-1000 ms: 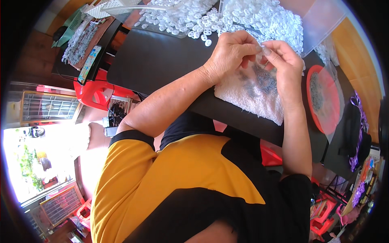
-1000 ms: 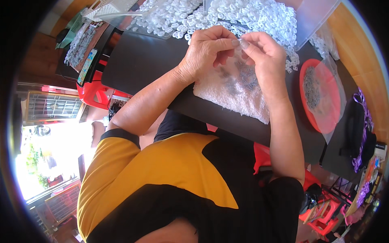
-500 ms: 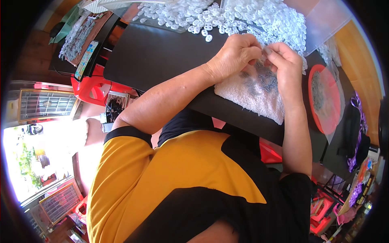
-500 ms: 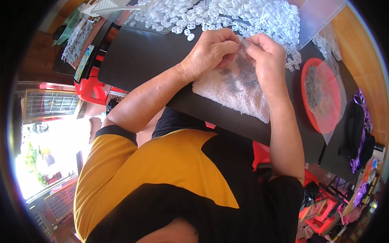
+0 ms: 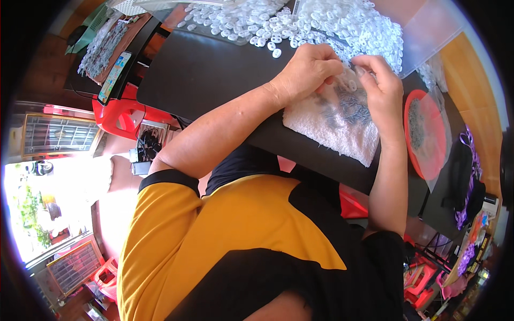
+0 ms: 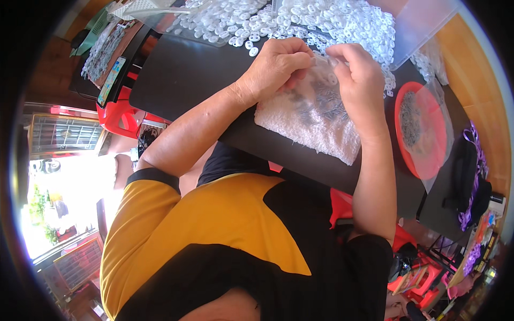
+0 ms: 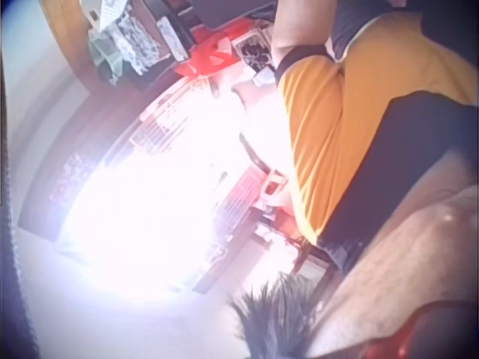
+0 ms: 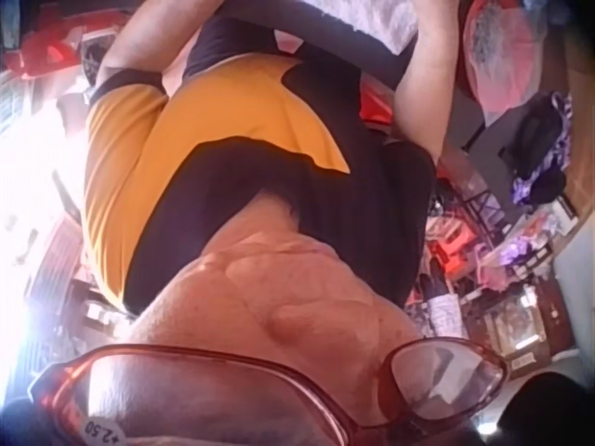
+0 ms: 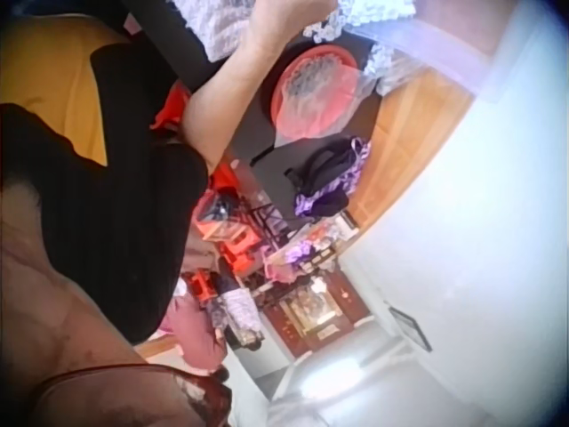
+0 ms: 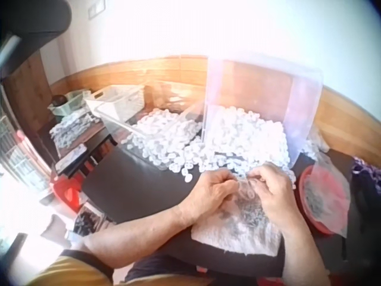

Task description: Assembling small white plastic components by hand at a workstation.

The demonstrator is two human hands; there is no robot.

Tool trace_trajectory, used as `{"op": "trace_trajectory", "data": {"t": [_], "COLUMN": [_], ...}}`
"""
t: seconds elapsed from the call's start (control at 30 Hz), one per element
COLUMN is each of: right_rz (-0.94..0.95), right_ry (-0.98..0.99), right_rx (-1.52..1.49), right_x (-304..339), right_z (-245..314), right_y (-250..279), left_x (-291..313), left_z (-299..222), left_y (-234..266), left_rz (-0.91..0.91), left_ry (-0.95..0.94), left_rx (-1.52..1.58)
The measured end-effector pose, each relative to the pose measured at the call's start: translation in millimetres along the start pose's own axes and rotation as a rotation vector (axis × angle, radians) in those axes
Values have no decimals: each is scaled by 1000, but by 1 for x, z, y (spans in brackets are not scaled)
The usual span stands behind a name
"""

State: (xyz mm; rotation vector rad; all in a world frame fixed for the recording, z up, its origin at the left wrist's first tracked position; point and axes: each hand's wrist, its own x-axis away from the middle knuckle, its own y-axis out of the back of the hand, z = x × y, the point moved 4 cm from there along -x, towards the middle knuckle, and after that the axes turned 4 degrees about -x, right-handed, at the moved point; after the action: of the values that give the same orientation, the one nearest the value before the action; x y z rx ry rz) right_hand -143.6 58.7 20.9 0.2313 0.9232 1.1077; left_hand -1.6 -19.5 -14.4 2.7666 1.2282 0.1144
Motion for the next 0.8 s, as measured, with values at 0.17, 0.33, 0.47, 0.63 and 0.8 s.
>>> {"op": "trace_trajectory", "data": {"t": [0.17,0.33,0.47,0.63,0.8], "right_rz": [56,75,56,113,-110], "right_ry": [-8,-111,-152,-253,-426], "right_rx": [-102,-119,-244,-239,178], "right_x": [4,6,9,-1,-10], "right_z": [-6,-1,-7,-24,-72], "right_y": [-6,-3,-12,9,63], "left_x": [-1,-2,4,-4,-13], "left_z": [0,-1,3,6,16], "left_y": [-1,-6,-4,-4,7], "left_rz": [-8,35,55,-9,-81], "left_ry": [-23,-2,22,19,7], "left_rx": [26,-4,115,99,181]}}
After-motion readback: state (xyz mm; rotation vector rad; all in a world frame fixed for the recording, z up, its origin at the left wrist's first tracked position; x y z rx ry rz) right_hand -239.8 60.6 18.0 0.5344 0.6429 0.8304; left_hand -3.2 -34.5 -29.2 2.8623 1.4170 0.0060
